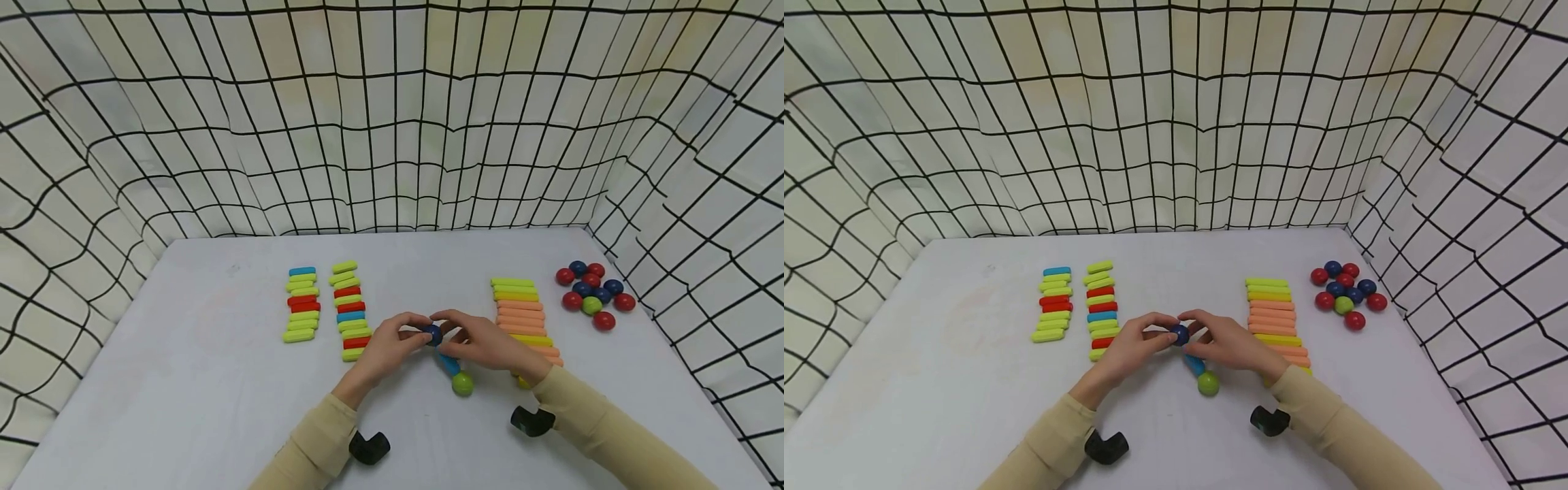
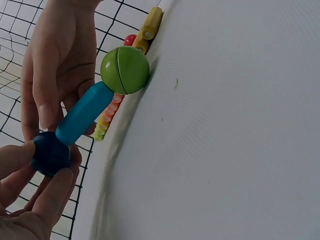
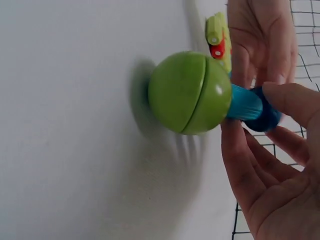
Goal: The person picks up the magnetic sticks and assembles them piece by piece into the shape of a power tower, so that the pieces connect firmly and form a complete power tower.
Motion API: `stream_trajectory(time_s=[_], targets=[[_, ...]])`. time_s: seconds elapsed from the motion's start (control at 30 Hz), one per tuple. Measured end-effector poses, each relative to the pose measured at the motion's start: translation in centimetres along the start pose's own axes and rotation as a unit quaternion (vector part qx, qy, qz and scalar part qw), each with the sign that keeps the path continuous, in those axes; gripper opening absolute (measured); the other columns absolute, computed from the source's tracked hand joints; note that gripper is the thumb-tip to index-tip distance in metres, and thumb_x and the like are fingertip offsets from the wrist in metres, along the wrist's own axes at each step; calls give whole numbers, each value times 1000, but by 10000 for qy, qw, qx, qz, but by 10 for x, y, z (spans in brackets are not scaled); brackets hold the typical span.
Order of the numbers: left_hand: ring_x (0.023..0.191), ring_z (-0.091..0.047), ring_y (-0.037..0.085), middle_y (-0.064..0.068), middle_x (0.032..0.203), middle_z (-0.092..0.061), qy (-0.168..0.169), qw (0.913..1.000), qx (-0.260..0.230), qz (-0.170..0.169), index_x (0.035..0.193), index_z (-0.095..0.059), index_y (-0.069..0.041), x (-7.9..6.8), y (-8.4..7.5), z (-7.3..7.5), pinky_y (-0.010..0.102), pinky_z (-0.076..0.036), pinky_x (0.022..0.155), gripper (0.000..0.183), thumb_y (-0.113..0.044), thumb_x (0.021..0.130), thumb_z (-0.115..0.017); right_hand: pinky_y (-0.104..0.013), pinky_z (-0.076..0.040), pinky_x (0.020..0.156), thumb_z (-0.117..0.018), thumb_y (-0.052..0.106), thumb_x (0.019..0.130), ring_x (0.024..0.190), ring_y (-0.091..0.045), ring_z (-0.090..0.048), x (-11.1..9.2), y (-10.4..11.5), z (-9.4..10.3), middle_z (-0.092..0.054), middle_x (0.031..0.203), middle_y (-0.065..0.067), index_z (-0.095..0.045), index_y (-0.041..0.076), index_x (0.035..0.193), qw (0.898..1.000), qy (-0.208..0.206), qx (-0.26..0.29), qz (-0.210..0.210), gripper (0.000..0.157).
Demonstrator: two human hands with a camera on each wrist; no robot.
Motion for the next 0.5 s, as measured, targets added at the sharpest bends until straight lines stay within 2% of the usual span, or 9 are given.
stream_trajectory(time_s=[0.1,0.17,0.23,0.3,0.37,0.43,0.5], targets=[[105,-66,24,9,121,-60,30,9994,306,-134,122,-62,-9,-3,-4,-1,36,-54,91,28,-20,96,-64,-28,-53,78,-66,24,95,90,-14,-65,6,-1,-1,-65,115,-7,-54,11,133,10000,5,-86,-23,42],[107,-65,25,11,121,-60,4,9965,760,-345,124,-60,-6,-7,-10,1,37,-53,91,30,-19,96,-64,-28,-53,75,-67,23,94,88,-15,-65,9,-5,1,-66,110,-6,-57,10,127,9996,-24,-153,-233,38],[107,-64,25,12,119,-61,-96,9883,1405,-587,123,-61,-5,-14,-17,8,37,-53,91,30,-15,95,-65,-28,-52,72,-68,25,92,88,-16,-63,12,-15,7,-66,107,-5,-59,9,123,9980,-90,-208,-586,36],[104,-63,25,11,114,-62,-230,9731,2159,-769,119,-63,-4,-22,-23,19,38,-54,89,28,-12,92,-68,-29,-52,73,-69,27,92,90,-17,-61,15,-27,15,-65,109,-5,-60,8,121,9941,-178,-213,-1052,36],[99,-61,23,8,107,-63,-358,9533,2884,-822,113,-67,-5,-33,-28,32,37,-54,86,25,-9,89,-72,-30,-52,73,-70,30,91,90,-18,-60,17,-40,24,-63,110,-5,-60,8,121,9886,-290,-200,-1465,38],[94,-60,20,5,100,-63,-455,9323,3497,-810,105,-70,-7,-42,-28,47,36,-54,82,23,-9,84,-76,-30,-52,75,-69,30,91,89,-19,-59,20,-48,32,-63,111,-8,-60,5,120,9851,-393,-227,-1660,40],[90,-58,18,2,95,-62,-503,9166,3892,-767,101,-71,-8,-50,-27,60,35,-54,80,22,-8,81,-80,-30,-53,75,-69,28,92,87,-18,-60,24,-55,39,-63,112,-11,-59,2,121,9838,-477,-255,-1707,41]])
Point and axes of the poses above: each hand's wrist, its own x-axis towards the middle knuckle, its own z-axis out of the back of the hand, y = z × x, the point moved 10 cm from there along x, towards the middle knuckle
